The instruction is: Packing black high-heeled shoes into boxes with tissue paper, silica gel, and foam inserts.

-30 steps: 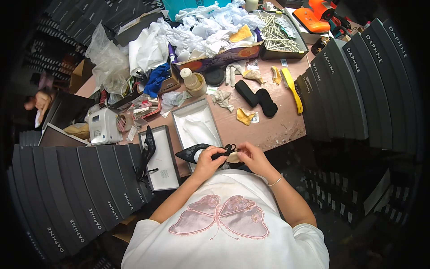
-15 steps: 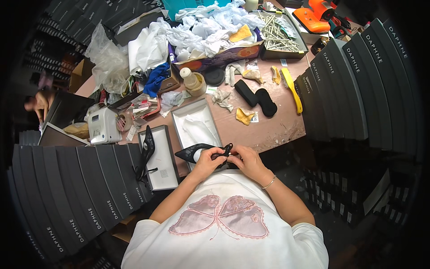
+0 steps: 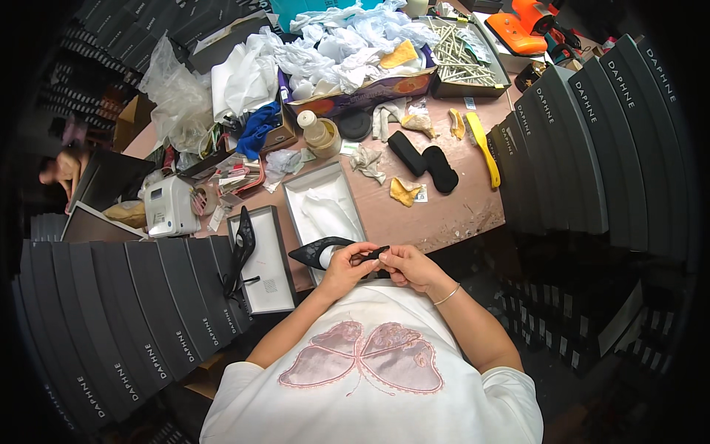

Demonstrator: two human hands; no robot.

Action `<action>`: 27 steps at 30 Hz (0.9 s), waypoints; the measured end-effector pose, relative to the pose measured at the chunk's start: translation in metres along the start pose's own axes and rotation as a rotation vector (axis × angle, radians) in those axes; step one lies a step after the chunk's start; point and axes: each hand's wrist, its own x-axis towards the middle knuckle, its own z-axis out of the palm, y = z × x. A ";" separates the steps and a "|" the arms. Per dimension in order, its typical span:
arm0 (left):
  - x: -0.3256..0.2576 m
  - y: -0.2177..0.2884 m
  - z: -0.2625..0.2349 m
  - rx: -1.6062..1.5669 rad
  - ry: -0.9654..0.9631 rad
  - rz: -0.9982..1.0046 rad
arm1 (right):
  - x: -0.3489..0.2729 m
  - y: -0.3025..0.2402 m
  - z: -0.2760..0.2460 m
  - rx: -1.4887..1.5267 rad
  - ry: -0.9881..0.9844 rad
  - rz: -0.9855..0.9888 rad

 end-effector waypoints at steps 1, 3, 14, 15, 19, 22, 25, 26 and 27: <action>0.001 -0.007 -0.001 -0.050 0.015 0.006 | 0.000 0.000 0.000 -0.021 -0.004 0.003; 0.001 -0.008 -0.001 -0.112 0.033 0.005 | 0.000 0.000 0.000 -0.027 -0.009 0.017; -0.007 -0.009 0.002 -0.209 0.105 0.041 | -0.002 0.007 -0.013 -0.048 0.014 -0.032; -0.007 -0.010 0.002 -0.216 0.118 0.049 | -0.001 0.006 -0.012 -0.076 0.019 -0.049; -0.007 -0.002 0.003 -0.152 0.164 0.055 | -0.002 0.004 -0.002 -0.162 0.075 -0.158; -0.009 0.004 0.002 -0.117 0.150 0.044 | -0.001 0.003 0.005 -0.194 0.071 -0.205; -0.010 0.002 0.003 -0.102 0.169 0.082 | 0.000 0.003 0.005 -0.198 0.072 -0.204; -0.010 0.000 0.002 -0.073 0.180 0.083 | 0.001 0.003 0.004 -0.196 0.077 -0.203; -0.010 -0.001 0.001 -0.044 0.191 0.085 | 0.002 0.003 0.004 -0.205 0.078 -0.203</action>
